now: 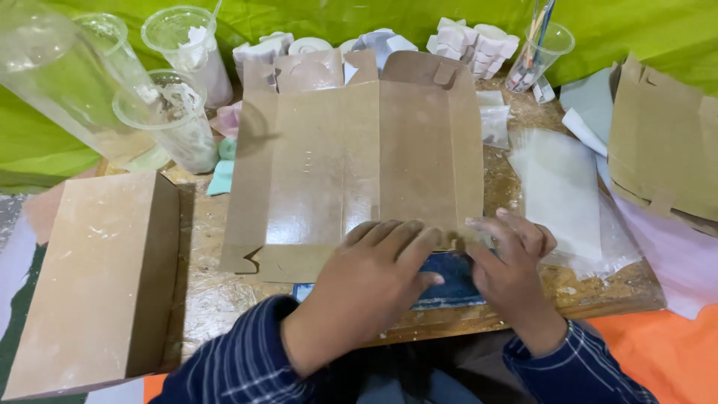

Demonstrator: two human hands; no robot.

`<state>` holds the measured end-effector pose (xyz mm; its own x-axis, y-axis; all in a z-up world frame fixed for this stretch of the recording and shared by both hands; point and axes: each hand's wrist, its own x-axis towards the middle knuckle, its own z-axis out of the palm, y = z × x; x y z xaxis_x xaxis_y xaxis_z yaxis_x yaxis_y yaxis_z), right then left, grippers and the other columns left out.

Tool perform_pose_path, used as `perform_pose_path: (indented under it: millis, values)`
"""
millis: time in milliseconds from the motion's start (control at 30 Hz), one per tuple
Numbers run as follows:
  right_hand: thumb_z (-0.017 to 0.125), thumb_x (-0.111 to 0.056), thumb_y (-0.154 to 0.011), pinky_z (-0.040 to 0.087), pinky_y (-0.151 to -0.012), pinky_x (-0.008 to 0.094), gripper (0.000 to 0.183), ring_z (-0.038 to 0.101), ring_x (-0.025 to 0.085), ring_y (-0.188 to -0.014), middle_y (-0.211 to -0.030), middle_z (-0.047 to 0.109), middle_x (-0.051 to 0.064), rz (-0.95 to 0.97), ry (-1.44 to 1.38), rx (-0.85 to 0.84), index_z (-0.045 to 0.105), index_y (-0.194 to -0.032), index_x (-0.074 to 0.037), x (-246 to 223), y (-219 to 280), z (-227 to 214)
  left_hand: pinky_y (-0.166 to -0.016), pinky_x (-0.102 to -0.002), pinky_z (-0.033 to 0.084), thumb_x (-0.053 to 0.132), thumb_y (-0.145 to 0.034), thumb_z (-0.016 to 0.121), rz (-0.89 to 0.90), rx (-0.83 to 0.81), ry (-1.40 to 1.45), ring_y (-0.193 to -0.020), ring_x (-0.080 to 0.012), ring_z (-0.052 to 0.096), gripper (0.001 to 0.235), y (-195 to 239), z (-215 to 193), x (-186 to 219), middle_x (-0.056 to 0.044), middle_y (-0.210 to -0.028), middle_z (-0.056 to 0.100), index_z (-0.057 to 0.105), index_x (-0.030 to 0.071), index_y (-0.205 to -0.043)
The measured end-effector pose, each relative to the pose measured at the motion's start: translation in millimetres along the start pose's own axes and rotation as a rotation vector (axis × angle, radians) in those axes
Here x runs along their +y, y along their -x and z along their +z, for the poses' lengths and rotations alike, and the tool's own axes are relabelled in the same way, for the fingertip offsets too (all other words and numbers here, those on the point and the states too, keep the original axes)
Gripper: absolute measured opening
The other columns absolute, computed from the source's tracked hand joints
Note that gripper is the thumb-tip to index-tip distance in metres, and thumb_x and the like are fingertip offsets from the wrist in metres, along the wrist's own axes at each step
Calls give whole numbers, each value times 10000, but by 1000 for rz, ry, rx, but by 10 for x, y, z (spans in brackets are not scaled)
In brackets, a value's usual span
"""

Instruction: The person folds a flat cardboard box into shape, then places several small white items wrapped in plastic and a wooden stick into the box. The person closes the box and sets it aside. Finally, the person picks up a white star-shaped object and uses a wooden stick to apply a white substance to its surface.

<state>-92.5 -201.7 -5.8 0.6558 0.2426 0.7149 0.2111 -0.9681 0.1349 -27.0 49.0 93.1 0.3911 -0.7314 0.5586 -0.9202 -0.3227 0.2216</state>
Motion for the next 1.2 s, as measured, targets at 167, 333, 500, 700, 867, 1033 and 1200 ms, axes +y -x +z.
perform_pose_path:
  millis: [167,333,500,700,867,1033,1200]
  values:
    - [661,16,-899,308,-1098,457,247,446,361,-1271,-1228,632,43,158,-42,56,742,-879,-217,191,159,-149,-1137,-570,284,464,-951,695,-30,-103,-43,-1373,-314,494,565,781,-405,-127,-86,-1414,581,548,144,-1393]
    - [623,-30,-965,294,-1184,490,252,421,399,-1340,-1329,618,47,232,-5,-49,765,-913,-232,316,344,-315,-1199,-626,175,480,-869,702,-59,-198,-240,-1477,-286,395,757,1387,-83,-274,-20,-1593,463,447,215,-1531]
    - [617,-80,-905,286,-1268,526,301,352,455,-1467,-1496,548,95,248,67,-242,736,-1110,-265,284,249,-524,-1129,-530,359,462,-965,668,-67,-119,-125,-1265,-321,597,497,1349,-13,-230,-124,-1349,654,621,115,-1318]
    - [732,-594,-807,206,-1205,611,574,397,401,-1463,-1449,559,2,-157,-117,-306,627,-1325,-369,-91,312,-384,-1056,-505,453,387,-881,762,-80,-136,-133,-1163,-329,635,532,1272,177,-228,-147,-1326,652,618,96,-1302]
    - [721,-391,-903,292,-1083,515,261,481,346,-1366,-1368,623,-20,-245,57,-289,686,-1148,-306,-330,16,-401,-738,-443,562,148,-930,665,-120,-73,-45,-888,-328,715,209,1148,77,-274,-124,-1071,740,656,74,-1126]
    - [756,-248,-939,216,-1124,507,76,598,271,-1260,-1161,693,-86,-179,32,-158,698,-942,-295,-401,-46,-276,-356,-515,417,109,-894,596,-319,-225,-81,-439,-371,580,45,1031,131,-401,-97,-575,603,572,147,-893]
    - [760,-145,-902,201,-1162,511,69,666,307,-1125,-968,727,-9,-104,-176,-153,712,-935,-182,-500,-207,-213,-369,-575,419,175,-938,557,-363,-351,-46,-463,-451,620,102,869,177,-452,-145,-567,656,580,158,-1036]
